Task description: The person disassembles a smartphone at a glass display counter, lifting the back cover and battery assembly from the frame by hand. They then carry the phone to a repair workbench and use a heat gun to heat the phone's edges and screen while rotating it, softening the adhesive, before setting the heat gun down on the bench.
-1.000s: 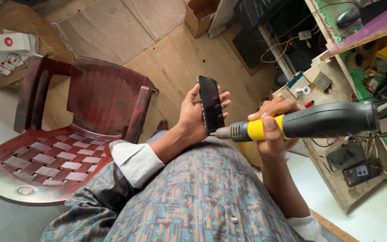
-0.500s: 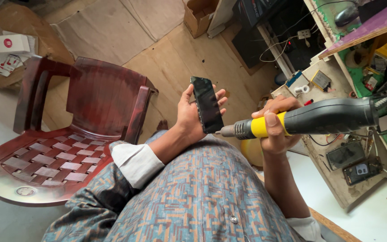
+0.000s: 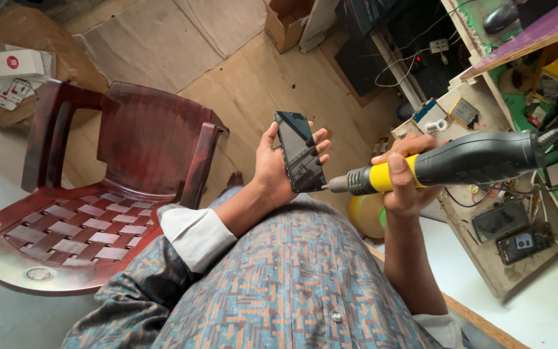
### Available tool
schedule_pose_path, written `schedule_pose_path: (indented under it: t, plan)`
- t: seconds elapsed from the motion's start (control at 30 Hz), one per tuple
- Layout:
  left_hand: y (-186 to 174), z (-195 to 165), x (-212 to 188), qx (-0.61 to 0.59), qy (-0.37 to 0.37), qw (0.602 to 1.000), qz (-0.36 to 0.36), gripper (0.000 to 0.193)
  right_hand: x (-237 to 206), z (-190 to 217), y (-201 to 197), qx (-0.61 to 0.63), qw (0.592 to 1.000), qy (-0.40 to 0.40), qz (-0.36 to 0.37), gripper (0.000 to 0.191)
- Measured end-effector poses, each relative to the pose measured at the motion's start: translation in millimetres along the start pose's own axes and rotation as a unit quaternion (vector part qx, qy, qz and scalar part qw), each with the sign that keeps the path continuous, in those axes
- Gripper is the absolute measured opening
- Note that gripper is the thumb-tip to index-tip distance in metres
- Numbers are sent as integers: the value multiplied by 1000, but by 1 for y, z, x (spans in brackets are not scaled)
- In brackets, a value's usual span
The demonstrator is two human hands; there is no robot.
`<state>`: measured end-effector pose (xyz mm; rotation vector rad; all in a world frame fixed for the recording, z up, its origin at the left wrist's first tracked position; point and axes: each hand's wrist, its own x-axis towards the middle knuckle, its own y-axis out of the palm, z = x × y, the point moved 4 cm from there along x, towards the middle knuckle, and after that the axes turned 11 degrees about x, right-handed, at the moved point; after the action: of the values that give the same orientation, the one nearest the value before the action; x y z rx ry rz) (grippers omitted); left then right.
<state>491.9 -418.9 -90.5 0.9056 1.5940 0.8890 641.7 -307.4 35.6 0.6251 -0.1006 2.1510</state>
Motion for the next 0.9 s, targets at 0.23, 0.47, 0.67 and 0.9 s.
schedule_pose_path:
  t: [0.23, 0.47, 0.67, 0.9]
  plan:
    - [0, 1, -1, -10, 16, 999, 36, 74, 2, 3, 0, -8, 1000, -12, 14, 20]
    - [-1, 4, -2, 14, 11, 998, 52, 78, 0, 5, 17, 28, 999, 7, 24, 21]
    - [4, 5, -2, 25, 21, 998, 58, 78, 1, 8, 12, 16, 999, 5, 31, 21]
    - [3, -4, -6, 41, 10, 998, 37, 79, -2, -2, 2, -4, 1000, -16, 17, 19]
